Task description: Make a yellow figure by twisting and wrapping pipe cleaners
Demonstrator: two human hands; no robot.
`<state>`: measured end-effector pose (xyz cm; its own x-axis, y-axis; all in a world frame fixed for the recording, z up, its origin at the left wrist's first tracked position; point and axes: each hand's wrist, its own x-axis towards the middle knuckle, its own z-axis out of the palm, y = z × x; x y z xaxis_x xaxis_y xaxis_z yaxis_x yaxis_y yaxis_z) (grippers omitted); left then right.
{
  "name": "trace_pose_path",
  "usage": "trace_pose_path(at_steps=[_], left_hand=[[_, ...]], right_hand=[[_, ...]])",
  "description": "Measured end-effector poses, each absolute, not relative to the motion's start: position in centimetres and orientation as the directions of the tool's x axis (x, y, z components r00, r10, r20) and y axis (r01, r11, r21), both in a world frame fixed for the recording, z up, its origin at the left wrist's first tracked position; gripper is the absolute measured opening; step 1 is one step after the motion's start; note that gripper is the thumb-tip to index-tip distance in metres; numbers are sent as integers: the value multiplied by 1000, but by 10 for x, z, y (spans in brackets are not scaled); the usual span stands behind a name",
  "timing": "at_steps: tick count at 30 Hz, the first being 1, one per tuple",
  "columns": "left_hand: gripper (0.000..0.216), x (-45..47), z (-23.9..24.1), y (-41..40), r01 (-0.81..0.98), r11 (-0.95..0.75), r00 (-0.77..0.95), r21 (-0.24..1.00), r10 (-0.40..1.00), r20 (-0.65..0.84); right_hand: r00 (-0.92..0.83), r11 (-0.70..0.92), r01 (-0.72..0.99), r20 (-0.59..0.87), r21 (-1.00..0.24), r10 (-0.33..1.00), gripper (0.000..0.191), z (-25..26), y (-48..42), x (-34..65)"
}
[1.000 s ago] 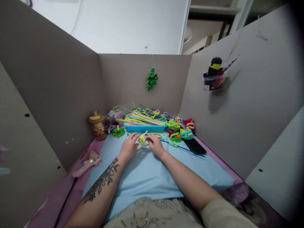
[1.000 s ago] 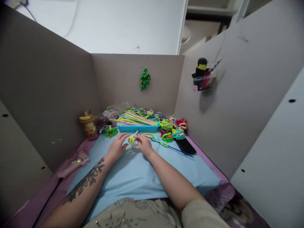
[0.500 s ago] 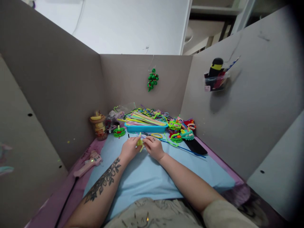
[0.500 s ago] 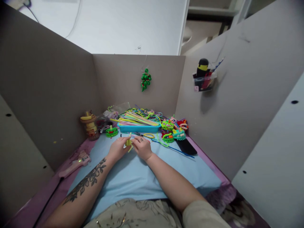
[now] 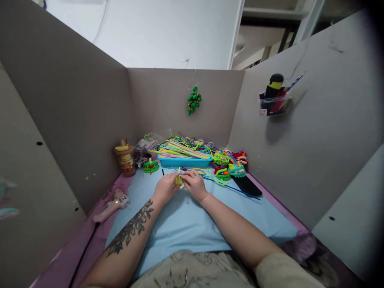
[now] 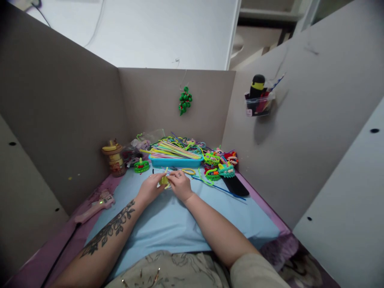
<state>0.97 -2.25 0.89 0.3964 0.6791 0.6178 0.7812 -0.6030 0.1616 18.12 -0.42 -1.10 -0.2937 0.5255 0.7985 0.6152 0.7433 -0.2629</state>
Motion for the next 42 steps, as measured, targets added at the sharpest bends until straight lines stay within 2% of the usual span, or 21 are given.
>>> trace_pose_path(at_steps=[8, 20, 26, 29, 32, 34, 37, 40, 42], left_hand=[[40, 9, 6, -22, 749, -638, 419, 178, 664, 619], [29, 13, 12, -23, 750, -659, 505, 65, 633, 587], [33, 9, 10, -21, 767, -611, 370, 196, 671, 643], [34, 8, 8, -19, 768, -596, 326, 233, 677, 660], [34, 7, 8, -20, 776, -588, 335, 229, 691, 641], [27, 8, 9, -21, 786, -584, 361, 203, 700, 617], [21, 10, 9, -22, 777, -606, 413, 173, 697, 586], [33, 10, 8, -22, 741, -640, 417, 204, 676, 607], [43, 10, 8, -21, 723, -642, 369, 256, 672, 643]], right_hand=[[-299, 737, 635, 805, -232, 512, 17, -12, -4, 179], [-433, 773, 581, 708, -254, 558, 16, -9, 4, 183], [-349, 788, 539, 773, -297, 530, 19, -5, -3, 183], [-389, 812, 517, 772, -269, 503, 24, -7, -8, 181], [-401, 828, 496, 777, -261, 486, 14, -9, -10, 177], [-378, 840, 446, 786, -309, 490, 15, -8, -10, 174], [-258, 817, 356, 793, -453, 552, 15, -2, -11, 171], [-120, 765, 316, 776, -561, 619, 15, 4, -11, 171], [-113, 749, 309, 760, -585, 640, 14, 5, -9, 174]])
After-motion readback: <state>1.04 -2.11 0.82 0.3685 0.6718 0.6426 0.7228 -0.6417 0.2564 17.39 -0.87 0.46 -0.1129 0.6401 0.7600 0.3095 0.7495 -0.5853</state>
